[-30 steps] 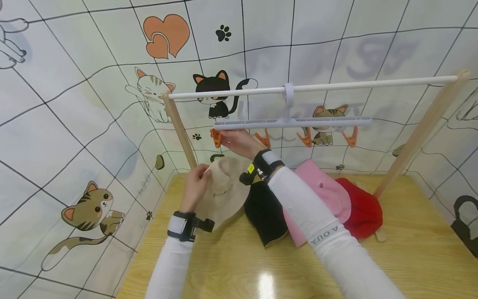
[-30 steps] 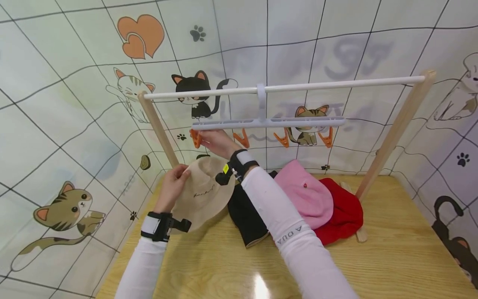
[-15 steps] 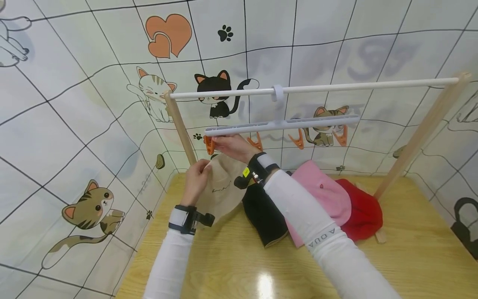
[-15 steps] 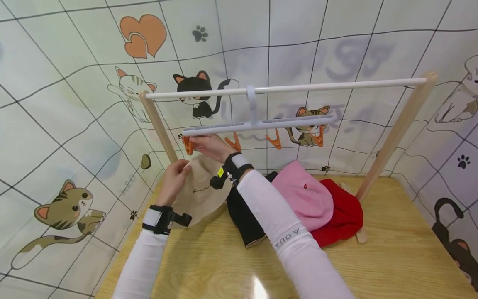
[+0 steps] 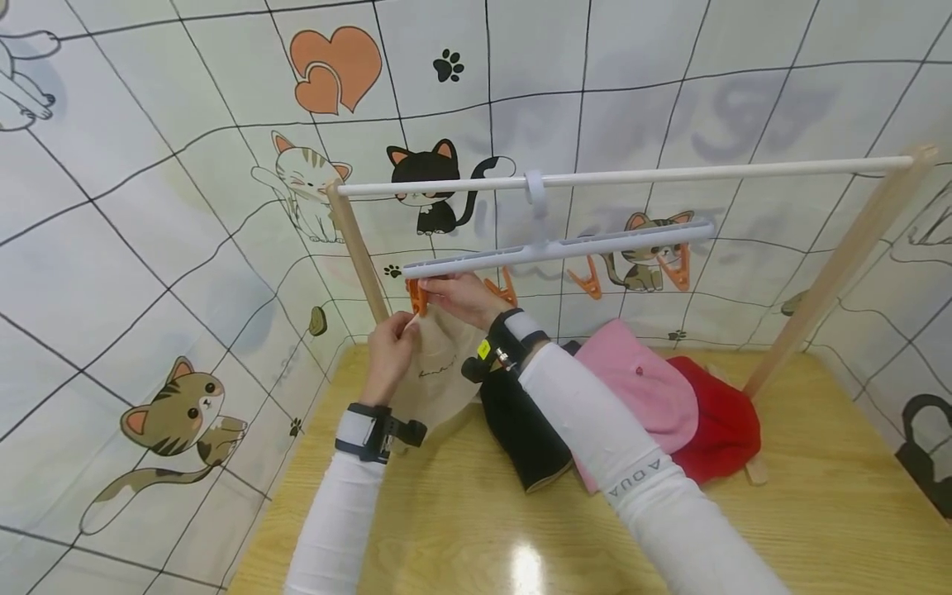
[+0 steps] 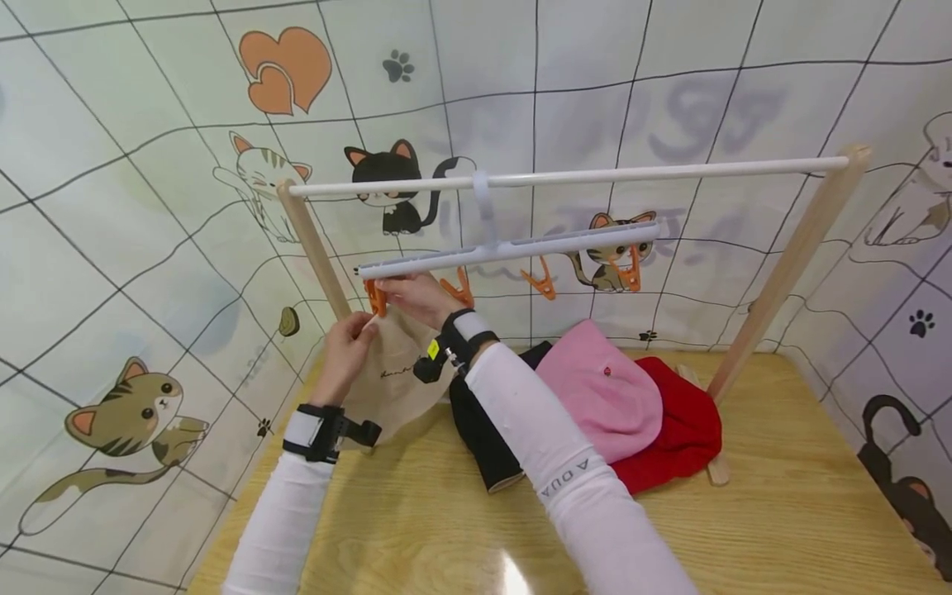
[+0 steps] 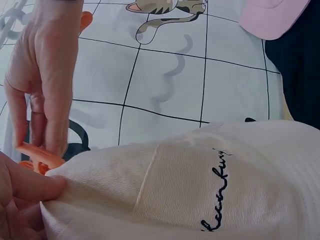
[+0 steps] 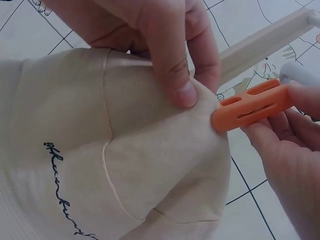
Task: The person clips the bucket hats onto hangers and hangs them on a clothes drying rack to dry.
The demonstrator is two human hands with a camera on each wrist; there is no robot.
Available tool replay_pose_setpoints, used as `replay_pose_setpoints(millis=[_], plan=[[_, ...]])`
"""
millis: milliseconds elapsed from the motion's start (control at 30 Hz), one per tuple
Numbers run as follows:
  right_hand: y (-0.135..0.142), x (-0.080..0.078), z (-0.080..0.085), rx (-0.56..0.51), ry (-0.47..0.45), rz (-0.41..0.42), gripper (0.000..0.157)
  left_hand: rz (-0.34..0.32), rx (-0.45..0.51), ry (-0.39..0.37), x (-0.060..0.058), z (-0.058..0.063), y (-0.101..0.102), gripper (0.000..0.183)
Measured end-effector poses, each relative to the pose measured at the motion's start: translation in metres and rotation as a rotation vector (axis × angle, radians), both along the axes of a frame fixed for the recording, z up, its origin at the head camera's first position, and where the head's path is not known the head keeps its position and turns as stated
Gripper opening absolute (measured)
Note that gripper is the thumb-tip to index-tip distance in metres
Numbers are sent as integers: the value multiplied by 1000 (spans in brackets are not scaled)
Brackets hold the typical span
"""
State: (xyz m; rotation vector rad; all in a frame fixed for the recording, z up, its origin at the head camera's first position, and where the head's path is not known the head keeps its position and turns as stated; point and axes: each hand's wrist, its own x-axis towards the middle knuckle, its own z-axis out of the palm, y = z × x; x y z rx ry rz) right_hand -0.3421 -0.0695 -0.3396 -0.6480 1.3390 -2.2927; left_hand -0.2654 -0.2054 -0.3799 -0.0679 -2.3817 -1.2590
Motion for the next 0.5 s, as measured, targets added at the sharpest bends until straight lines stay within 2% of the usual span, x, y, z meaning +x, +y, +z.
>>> replay_pose_setpoints(millis=[500], plan=[[-6, 6, -3, 16, 34, 9, 19, 32, -6, 8, 4, 1, -8, 13]])
